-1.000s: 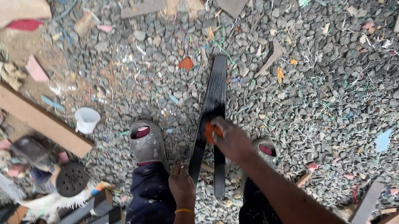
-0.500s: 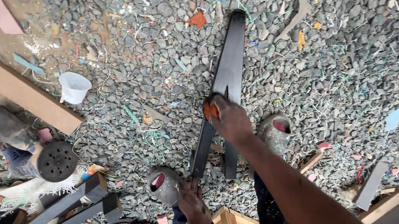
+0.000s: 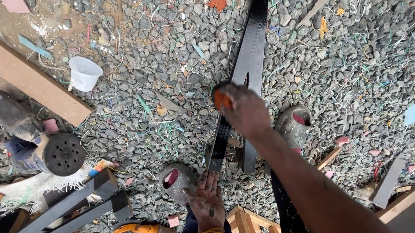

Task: The person paints a long, black metal frame using an orange sponge. They repeatedly dip the sponge into a bucket of black paint and apply it to the frame, which is resting on a gravel surface. The person also moves a pink foam board and a grey tile to adjust the workspace.

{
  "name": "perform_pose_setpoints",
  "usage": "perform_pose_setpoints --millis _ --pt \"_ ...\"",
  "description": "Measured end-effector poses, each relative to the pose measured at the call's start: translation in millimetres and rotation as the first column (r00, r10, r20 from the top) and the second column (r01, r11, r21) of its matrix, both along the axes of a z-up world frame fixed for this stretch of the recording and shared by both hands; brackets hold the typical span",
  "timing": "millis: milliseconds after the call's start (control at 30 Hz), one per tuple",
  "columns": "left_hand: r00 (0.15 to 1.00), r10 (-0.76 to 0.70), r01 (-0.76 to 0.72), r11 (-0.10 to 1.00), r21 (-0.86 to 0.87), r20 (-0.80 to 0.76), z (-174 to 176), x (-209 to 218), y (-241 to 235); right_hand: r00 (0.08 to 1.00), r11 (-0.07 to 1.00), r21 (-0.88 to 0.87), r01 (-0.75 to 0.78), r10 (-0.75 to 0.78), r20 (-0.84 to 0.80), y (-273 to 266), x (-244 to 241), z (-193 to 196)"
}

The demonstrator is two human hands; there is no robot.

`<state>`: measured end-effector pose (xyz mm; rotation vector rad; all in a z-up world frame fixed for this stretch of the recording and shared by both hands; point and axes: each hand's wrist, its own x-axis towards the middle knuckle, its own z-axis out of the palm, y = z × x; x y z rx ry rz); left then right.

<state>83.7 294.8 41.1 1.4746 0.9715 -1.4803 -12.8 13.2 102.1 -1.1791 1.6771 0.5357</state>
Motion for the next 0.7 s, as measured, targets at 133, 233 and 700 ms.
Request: perform_pose_setpoints --millis 133,233,700 --pt "0.996 0.076 -0.077 0.997 -0.017 -0.053 -5 2 -1 0.966 0.964 -0.084 -0.251 0.245 -0.077 44 -9 -45" --pt "0.984 0.163 -0.163 0.987 0.006 -0.069 7 2 -7 0.908 0.907 0.042 -0.418 0.419 -0.012 120 8 -45" --pt "0.949 0.195 -0.133 0.960 0.246 -0.249 -11 -59 -5 0.616 0.668 0.066 0.741 -0.716 0.328 12 -44 10"
